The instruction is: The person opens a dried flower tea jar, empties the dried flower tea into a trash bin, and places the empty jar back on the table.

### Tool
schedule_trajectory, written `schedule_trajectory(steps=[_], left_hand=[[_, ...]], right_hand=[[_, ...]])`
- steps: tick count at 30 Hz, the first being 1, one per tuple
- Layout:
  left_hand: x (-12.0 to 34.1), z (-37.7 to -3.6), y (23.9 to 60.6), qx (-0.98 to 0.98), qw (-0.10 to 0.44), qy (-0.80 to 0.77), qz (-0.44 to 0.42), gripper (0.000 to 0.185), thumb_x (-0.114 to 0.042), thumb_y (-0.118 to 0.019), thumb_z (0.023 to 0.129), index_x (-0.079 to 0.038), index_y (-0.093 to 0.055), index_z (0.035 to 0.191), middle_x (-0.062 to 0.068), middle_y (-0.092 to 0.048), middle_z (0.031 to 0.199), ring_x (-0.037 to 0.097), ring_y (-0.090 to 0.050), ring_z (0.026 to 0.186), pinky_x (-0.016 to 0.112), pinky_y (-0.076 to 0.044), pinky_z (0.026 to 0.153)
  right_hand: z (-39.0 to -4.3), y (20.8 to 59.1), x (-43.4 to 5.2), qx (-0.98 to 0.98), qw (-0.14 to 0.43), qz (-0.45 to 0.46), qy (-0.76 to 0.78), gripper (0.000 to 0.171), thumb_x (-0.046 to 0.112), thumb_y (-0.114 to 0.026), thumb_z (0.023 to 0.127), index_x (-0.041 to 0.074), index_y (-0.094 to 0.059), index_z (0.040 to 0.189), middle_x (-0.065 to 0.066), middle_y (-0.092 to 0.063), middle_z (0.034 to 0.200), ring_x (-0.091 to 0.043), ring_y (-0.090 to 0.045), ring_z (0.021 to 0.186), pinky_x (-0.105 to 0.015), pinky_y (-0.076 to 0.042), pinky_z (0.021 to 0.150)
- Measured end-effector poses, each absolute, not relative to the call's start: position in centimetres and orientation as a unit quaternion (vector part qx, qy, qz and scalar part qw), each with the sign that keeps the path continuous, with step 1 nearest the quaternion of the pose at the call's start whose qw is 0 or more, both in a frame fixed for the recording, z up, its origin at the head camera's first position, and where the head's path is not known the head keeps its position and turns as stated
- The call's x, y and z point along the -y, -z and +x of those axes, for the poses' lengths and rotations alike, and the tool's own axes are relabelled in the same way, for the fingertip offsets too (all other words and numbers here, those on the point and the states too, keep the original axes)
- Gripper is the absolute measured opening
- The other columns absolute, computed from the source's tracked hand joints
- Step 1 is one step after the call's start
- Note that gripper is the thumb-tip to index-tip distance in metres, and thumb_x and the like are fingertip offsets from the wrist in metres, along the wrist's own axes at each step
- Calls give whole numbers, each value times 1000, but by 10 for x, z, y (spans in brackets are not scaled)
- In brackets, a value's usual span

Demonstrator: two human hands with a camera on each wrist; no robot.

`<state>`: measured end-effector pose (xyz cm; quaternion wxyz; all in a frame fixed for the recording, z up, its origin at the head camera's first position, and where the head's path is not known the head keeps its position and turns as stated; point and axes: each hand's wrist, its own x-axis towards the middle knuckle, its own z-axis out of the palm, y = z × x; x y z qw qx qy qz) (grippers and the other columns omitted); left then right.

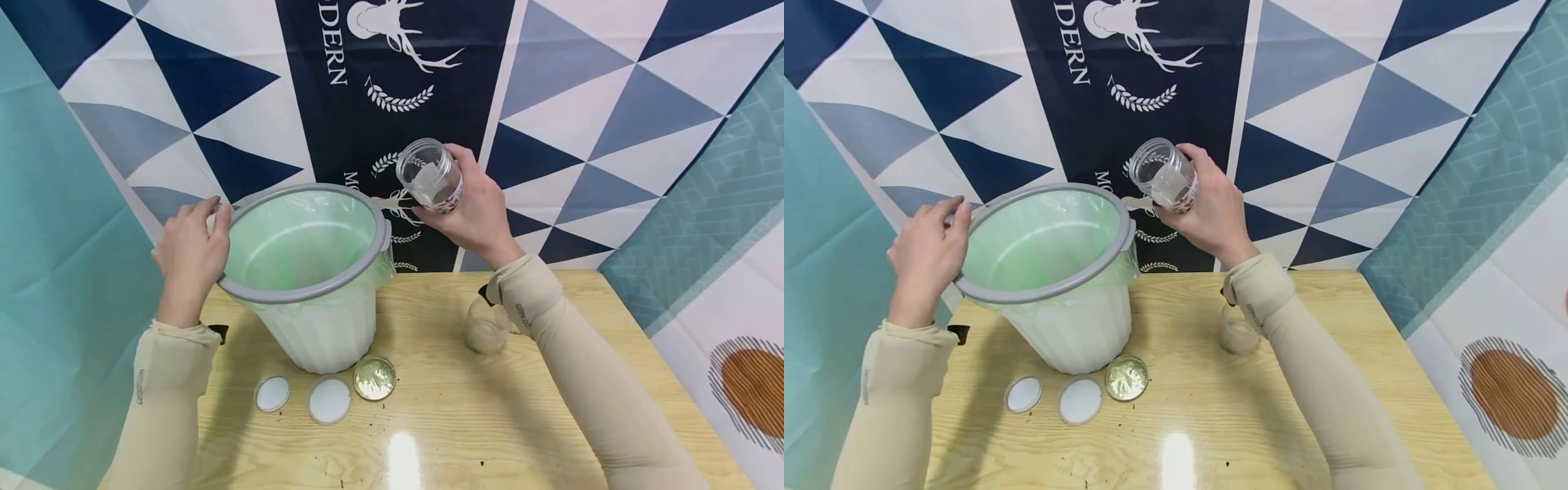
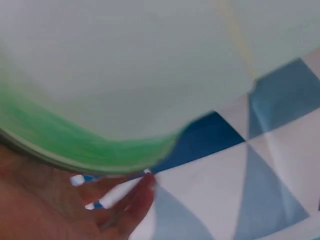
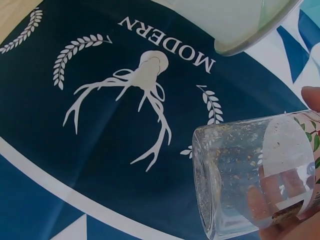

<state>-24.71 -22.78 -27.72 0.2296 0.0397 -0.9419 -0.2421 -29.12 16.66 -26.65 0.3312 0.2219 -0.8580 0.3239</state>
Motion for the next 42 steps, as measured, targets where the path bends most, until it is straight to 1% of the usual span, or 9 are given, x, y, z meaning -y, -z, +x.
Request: schedule_trajectory(steps=[4, 7, 13, 17, 21, 27, 31, 37, 42], left_hand=[[204, -229, 273, 900, 345, 264, -38, 44, -34, -49, 109, -10, -61, 145, 25, -60, 141, 48, -50, 127, 67, -40, 101], [177, -211, 273, 870, 403, 250, -136, 39, -23, -60, 104, -6, -65, 139, 24, -65, 133, 46, -54, 122, 61, -41, 104], [107, -173, 295, 810, 437, 205, -333, 44, -18, -67, 95, -4, -65, 136, 17, -70, 126, 37, -63, 118, 52, -50, 104], [62, -161, 327, 807, 376, 198, -411, 54, -19, -70, 94, -4, -58, 144, 13, -68, 133, 29, -64, 124, 42, -51, 109], [38, -158, 361, 841, 283, 203, -414, 67, -19, -71, 96, -5, -44, 156, 11, -62, 143, 25, -60, 131, 36, -48, 113], [31, -168, 389, 873, 201, 259, -361, 83, -13, -73, 95, 0, -26, 162, 18, -54, 151, 31, -56, 136, 43, -50, 112], [32, -178, 402, 885, 146, 287, -337, 88, -14, -72, 96, 4, -18, 163, 23, -44, 159, 35, -47, 145, 47, -42, 119], [34, -189, 424, 889, 80, 312, -325, 94, -16, -72, 97, 7, -10, 163, 25, -31, 165, 37, -38, 150, 49, -33, 124], [35, -196, 439, 890, 48, 320, -322, 96, -18, -72, 98, 6, -6, 163, 23, -26, 168, 35, -34, 153, 46, -30, 126]], right_hand=[[-286, 273, -168, 849, 332, 228, -343, 93, 30, -93, 71, 14, -45, 148, -13, -63, 139, -34, -66, 118, -55, -54, 94], [-281, 277, -170, 847, 330, 222, -352, 96, 31, -94, 70, 16, -44, 150, -13, -63, 139, -34, -66, 120, -57, -54, 95], [-276, 290, -176, 842, 333, 218, -366, 97, 28, -95, 69, 17, -42, 150, -16, -67, 131, -37, -67, 116, -58, -54, 94], [-272, 305, -177, 830, 332, 227, -385, 98, 23, -97, 67, 17, -43, 149, -14, -68, 127, -33, -67, 116, -55, -53, 97], [-267, 323, -176, 822, 324, 236, -405, 99, 20, -98, 67, 13, -44, 149, -13, -66, 130, -32, -66, 117, -53, -53, 100], [-259, 355, -178, 838, 288, 224, -405, 94, 21, -98, 67, 7, -47, 146, -16, -59, 129, -33, -62, 117, -53, -52, 99], [-256, 377, -177, 859, 249, 207, -396, 94, 21, -97, 69, 7, -47, 147, -18, -56, 128, -34, -59, 117, -55, -52, 98], [-254, 406, -169, 880, 185, 187, -396, 92, 21, -98, 70, 6, -47, 146, -17, -62, 129, -34, -65, 113, -51, -56, 94], [-253, 424, -162, 887, 176, 179, -388, 90, 21, -99, 66, 4, -52, 141, -17, -67, 123, -35, -66, 112, -53, -54, 96]])
